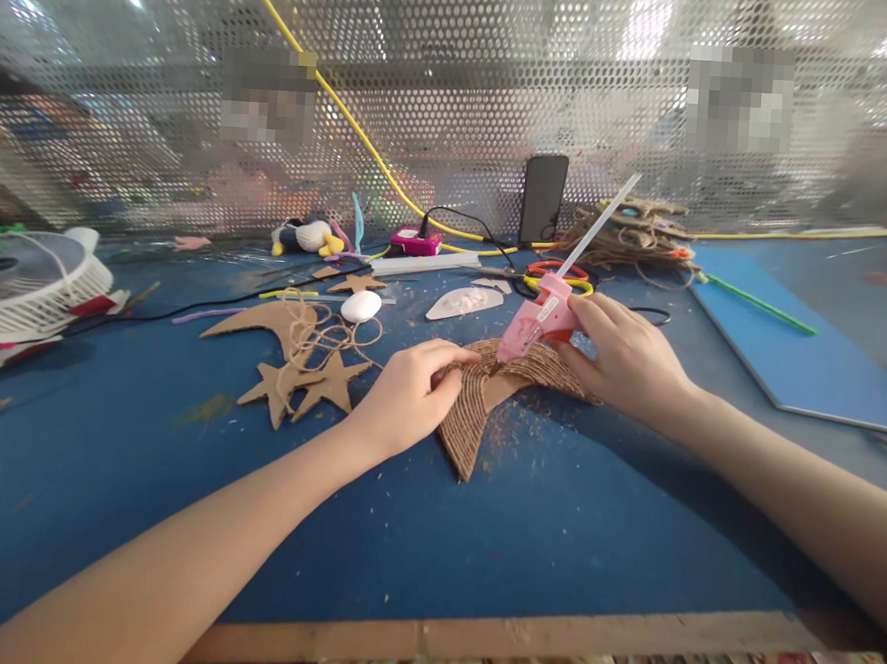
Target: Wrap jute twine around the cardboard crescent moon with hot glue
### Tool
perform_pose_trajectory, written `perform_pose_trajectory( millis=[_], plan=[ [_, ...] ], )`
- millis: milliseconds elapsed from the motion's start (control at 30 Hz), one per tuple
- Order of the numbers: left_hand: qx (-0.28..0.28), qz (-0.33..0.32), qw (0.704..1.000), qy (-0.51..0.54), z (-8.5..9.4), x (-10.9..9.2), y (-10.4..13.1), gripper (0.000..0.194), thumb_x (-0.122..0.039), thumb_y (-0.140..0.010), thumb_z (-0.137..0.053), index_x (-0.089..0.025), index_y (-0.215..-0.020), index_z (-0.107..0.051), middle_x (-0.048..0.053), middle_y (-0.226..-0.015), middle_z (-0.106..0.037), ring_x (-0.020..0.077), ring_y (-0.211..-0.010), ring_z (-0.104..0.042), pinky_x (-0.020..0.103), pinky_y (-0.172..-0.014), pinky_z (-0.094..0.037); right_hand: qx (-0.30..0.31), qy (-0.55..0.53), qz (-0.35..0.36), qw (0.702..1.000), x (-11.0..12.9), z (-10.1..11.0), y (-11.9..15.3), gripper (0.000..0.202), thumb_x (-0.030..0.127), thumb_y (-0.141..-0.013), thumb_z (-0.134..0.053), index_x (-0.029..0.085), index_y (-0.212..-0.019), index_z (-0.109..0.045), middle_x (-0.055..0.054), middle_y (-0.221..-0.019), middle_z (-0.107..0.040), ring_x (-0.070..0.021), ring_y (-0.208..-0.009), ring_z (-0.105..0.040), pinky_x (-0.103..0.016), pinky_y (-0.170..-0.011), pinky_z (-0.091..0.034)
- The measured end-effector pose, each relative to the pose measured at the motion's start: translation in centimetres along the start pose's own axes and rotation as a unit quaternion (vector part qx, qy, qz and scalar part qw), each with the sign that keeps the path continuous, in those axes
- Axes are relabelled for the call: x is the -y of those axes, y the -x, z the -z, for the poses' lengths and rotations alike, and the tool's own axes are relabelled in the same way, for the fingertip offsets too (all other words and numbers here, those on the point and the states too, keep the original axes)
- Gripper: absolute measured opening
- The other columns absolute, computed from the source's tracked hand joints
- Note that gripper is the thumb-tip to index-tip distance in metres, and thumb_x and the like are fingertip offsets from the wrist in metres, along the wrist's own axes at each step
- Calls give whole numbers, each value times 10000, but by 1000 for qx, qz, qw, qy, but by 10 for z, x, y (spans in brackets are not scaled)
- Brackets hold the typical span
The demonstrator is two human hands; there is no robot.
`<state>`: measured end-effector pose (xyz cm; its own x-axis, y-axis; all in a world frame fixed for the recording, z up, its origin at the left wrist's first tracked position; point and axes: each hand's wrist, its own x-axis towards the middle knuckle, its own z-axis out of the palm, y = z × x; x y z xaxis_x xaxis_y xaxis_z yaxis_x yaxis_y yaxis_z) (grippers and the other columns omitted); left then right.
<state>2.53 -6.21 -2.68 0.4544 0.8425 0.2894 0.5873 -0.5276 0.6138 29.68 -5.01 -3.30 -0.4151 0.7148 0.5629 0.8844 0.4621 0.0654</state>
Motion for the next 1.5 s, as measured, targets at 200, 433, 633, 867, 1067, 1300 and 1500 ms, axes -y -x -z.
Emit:
perform_pose_trajectory(
  millis=[200, 433, 633, 867, 1067, 1300, 1500],
  plan=[
    [12, -9, 1000, -7, -1, 2, 1, 301, -120, -887, -550, -186, -1143, -694, 33, -1132, -698, 93, -631, -559, 290, -691, -534, 0, -15, 8, 1000, 0, -2, 1, 147, 282, -914, -510, 188, -1026, -523, -129, -1044, -644, -255, -901, -614, -352, -735, -465],
    [12, -22, 1000, -10, -2, 4, 1, 295, -102, -884, -559, -175, -1137, -692, 39, -1098, -694, 95, -645, -553, 293, -720, -530, -1, -19, 21, 1000, 0, -3, 1, 148, 260, -914, -520, 171, -1030, -535, -137, -1062, -650, -267, -919, -629, -359, -746, -490],
    [11, -27, 1000, -11, -2, 4, 0, 297, -93, -881, -563, -171, -1137, -691, 42, -1091, -695, 95, -649, -557, 288, -712, -526, -5, -16, 24, 1000, -2, -5, 1, 139, 242, -922, -510, 165, -1034, -539, -140, -1067, -652, -271, -939, -631, -365, -767, -500],
    [13, -28, 999, -14, -2, 4, 1, 296, -99, -884, -564, -173, -1142, -687, 46, -1105, -697, 91, -637, -561, 285, -697, -523, -18, -5, 28, 999, -3, -5, 0, 166, 229, -927, -521, 147, -1068, -552, -145, -1071, -658, -271, -953, -635, -368, -789, -499],
    [13, -39, 999, -20, -3, 8, 0, 292, -98, -880, -565, -167, -1138, -684, 45, -1085, -699, 105, -678, -583, 297, -721, -526, -28, 21, 33, 999, -1, -1, -1, 135, 204, -924, -521, 157, -1045, -557, -121, -1017, -667, -259, -906, -636, -359, -763, -488],
    [17, -41, 999, -22, -3, 7, 1, 304, -116, -892, -550, -175, -1164, -672, 52, -1087, -694, 115, -695, -588, 313, -724, -527, -62, 86, 62, 992, -1, 1, -2, 110, 179, -932, -496, 167, -1019, -561, -83, -938, -667, -224, -831, -613, -333, -757, -459],
    [30, -32, 999, -25, -2, 6, 0, 292, -110, -889, -537, -169, -1145, -664, 48, -1082, -684, 128, -734, -591, 327, -757, -517, -106, 140, 94, 980, 2, 8, -3, 153, 188, -970, -482, 174, -1088, -577, -58, -938, -685, -194, -842, -603, -314, -741, -432]
  ],
)
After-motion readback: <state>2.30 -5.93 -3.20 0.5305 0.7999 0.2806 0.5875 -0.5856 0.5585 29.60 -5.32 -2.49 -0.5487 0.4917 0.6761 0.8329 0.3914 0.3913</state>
